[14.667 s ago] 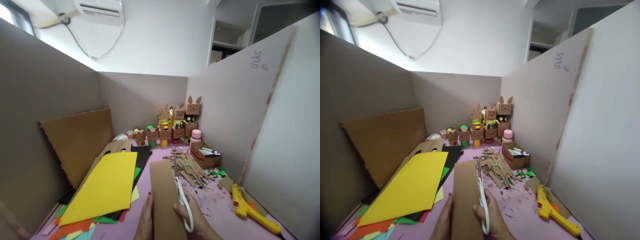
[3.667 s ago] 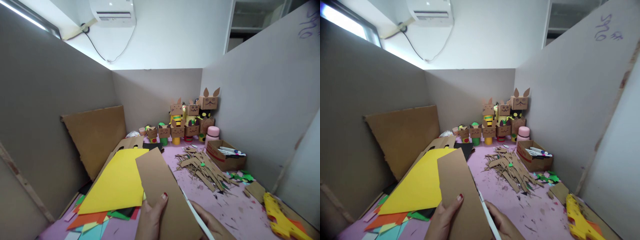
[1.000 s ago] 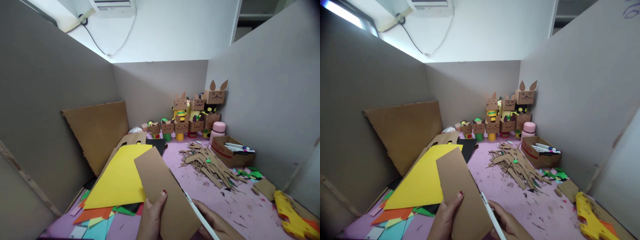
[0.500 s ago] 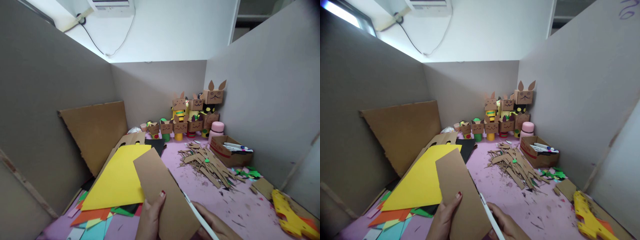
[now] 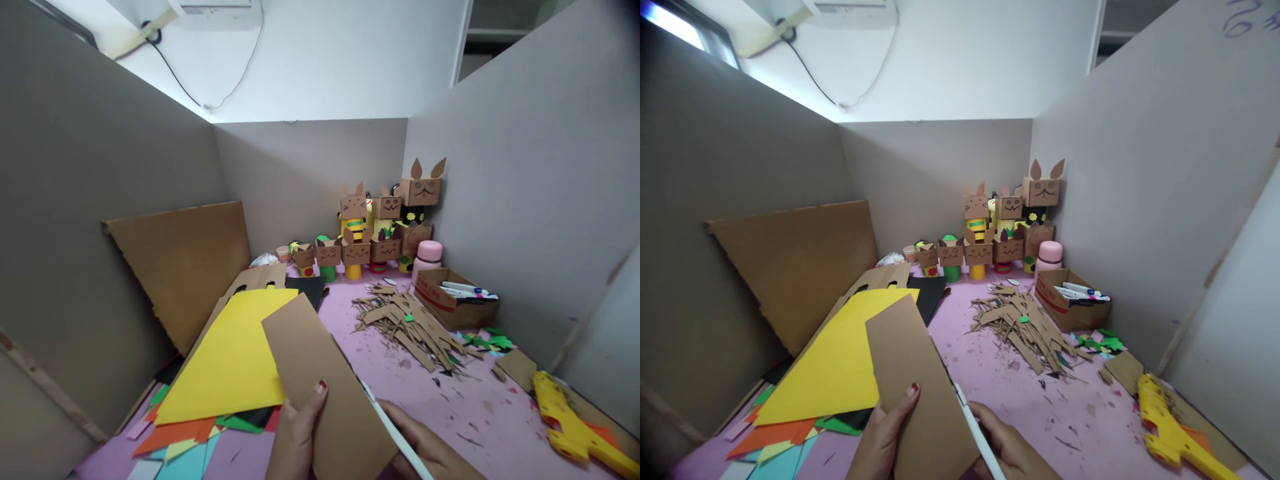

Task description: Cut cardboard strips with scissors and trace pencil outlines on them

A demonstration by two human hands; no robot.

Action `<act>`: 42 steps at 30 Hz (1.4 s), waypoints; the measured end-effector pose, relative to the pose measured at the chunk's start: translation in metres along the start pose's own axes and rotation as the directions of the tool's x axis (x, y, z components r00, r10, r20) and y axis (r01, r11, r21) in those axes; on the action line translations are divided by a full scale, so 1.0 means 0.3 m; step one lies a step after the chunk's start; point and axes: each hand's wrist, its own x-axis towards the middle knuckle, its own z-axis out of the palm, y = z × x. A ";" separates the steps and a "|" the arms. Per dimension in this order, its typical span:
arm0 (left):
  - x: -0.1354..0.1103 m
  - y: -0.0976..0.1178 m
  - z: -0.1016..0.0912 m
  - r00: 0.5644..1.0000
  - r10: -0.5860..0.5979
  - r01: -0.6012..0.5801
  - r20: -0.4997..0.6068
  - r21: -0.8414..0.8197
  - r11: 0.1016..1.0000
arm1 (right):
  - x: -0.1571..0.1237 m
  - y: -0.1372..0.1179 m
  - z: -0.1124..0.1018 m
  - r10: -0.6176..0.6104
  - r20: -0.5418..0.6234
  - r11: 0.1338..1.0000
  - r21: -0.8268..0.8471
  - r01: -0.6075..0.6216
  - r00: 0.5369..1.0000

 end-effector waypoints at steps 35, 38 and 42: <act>0.010 -0.044 -0.023 0.989 0.075 -0.086 0.126 0.085 0.993 | -0.001 -0.020 0.035 0.037 -0.134 0.992 0.128 -0.020 0.990; 0.014 -0.073 -0.034 0.984 -0.006 -0.011 0.177 0.094 0.996 | 0.005 -0.024 0.032 0.044 -0.177 0.988 0.155 -0.016 0.983; 0.027 -0.105 -0.049 0.976 -0.061 0.038 0.209 0.114 0.993 | 0.017 -0.044 0.025 0.000 -0.166 0.986 0.162 0.028 0.986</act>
